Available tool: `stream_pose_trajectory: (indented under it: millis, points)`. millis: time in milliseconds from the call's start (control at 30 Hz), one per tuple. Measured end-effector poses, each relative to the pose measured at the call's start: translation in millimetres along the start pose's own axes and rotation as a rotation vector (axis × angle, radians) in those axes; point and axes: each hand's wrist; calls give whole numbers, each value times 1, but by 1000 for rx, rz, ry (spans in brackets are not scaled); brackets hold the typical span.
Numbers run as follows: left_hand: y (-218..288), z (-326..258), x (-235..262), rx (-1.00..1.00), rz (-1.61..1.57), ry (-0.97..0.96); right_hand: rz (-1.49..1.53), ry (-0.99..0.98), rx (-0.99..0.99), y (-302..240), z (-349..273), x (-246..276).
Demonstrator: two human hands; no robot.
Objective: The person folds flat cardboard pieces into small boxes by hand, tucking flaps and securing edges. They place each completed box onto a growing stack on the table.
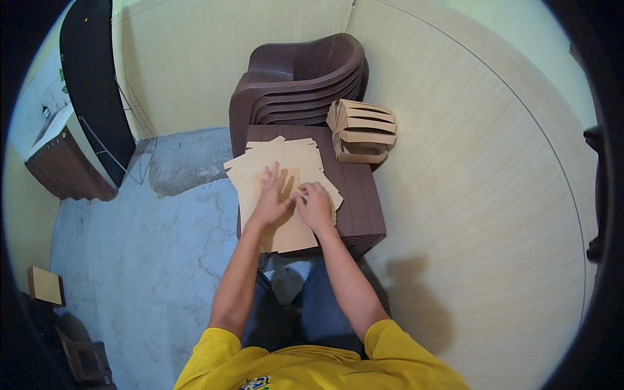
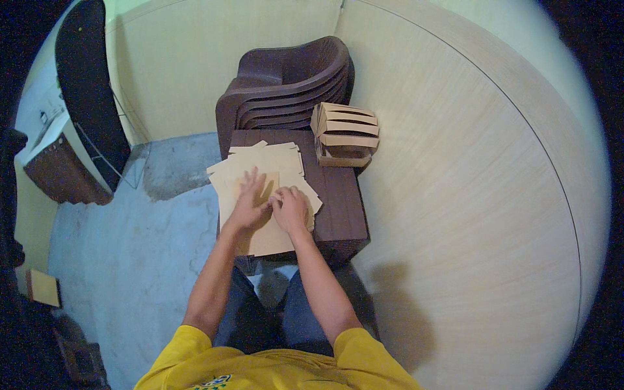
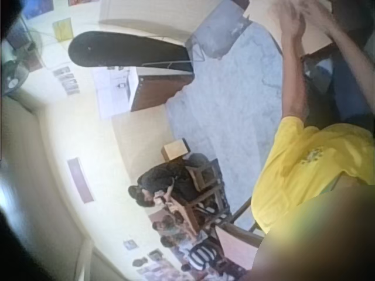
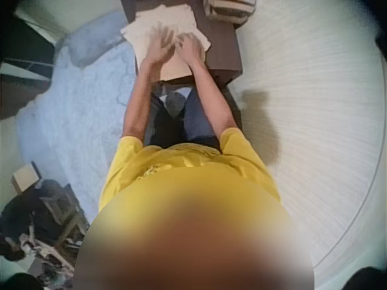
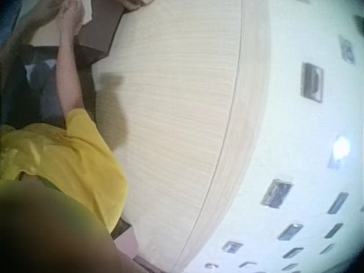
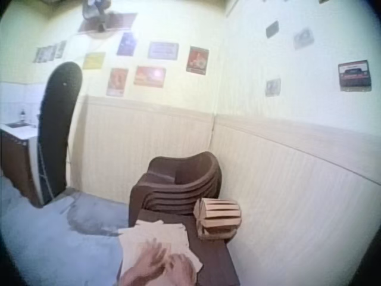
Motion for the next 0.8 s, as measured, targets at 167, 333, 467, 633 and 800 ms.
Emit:
stream_pose_trajectory:
  millis: [167,333,467,633,800]
  points:
    - [-17,-16,52,196,-153,149,227,-42,84,-6,-45,17]
    - [9,-43,71,602,-435,11,233,-182,229,-9,-64,35]
    - [35,-36,56,484,-1161,-89,918,-275,-63,-6,-60,41]
    - [35,-37,23,152,-369,-149,932,-330,-114,-7,-47,66]
    - [27,-63,6,31,25,-17,1024,-242,-485,-3,-34,65]
Point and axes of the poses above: each hand's wrist, its own z-axis towards the middle knuckle, its own x-axis out of the back of the hand, y = z × x, and after that the axes turned 1 degree about y, right-handed
